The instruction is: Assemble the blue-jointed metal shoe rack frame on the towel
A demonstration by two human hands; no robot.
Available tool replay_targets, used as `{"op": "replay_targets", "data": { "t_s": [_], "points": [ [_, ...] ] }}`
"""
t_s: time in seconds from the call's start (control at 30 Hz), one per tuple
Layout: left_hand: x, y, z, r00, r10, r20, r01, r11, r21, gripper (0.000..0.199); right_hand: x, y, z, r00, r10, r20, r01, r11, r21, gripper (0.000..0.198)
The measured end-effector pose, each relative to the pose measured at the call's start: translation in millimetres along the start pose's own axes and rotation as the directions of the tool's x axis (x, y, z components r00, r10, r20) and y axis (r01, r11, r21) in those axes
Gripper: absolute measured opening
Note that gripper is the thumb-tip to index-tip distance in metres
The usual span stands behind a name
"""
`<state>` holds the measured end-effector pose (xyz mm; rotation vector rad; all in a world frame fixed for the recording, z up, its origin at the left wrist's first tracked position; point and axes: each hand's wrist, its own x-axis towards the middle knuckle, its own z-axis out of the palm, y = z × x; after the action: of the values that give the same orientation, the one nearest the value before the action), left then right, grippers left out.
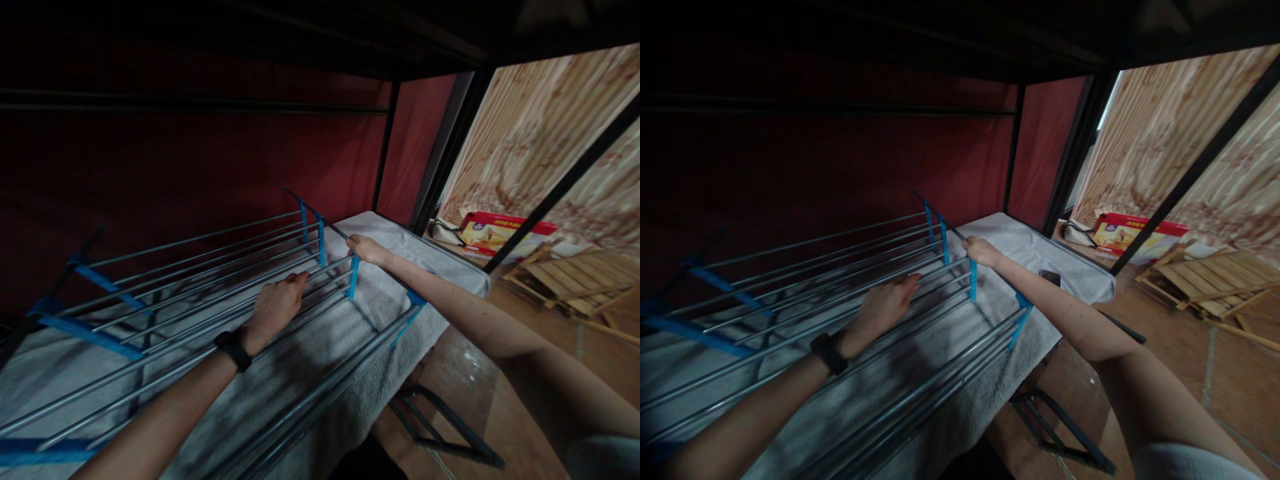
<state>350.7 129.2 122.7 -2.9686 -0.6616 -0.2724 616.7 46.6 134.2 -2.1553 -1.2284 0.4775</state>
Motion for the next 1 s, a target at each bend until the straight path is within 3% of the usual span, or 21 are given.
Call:
{"op": "replay_targets", "data": {
  "t_s": [0.23, 0.57, 0.8, 1.0],
  "points": [
    [2.7, -1.9, -0.3, 1.0, 0.018, 0.016, -0.017, 0.999, -0.045, 0.036, -8.6, -2.7, -4.7, 0.998, 0.039, 0.052, -0.046, 0.99, 0.131, 0.044],
    [3.7, -3.7, -2.6, 1.0, 0.008, 0.028, -0.006, 0.997, -0.075, 0.035, -3.1, 1.7, -2.5, 0.998, 0.052, 0.044, -0.058, 0.986, 0.155, 0.049],
    [8.2, -3.7, 2.6, 1.0, 0.025, 0.019, -0.023, 0.996, -0.084, 0.033, -3.3, 3.2, 0.9, 0.999, 0.027, 0.038, -0.031, 0.992, 0.118, 0.055],
    [18.9, 13.9, -9.3, 0.999, 0.038, 0.039, -0.037, 0.999, -0.019, 0.03, 0.9, 5.6, -3.3, 0.999, 0.028, 0.021, -0.028, 1.0, -0.009, 0.044]
  ]
}}
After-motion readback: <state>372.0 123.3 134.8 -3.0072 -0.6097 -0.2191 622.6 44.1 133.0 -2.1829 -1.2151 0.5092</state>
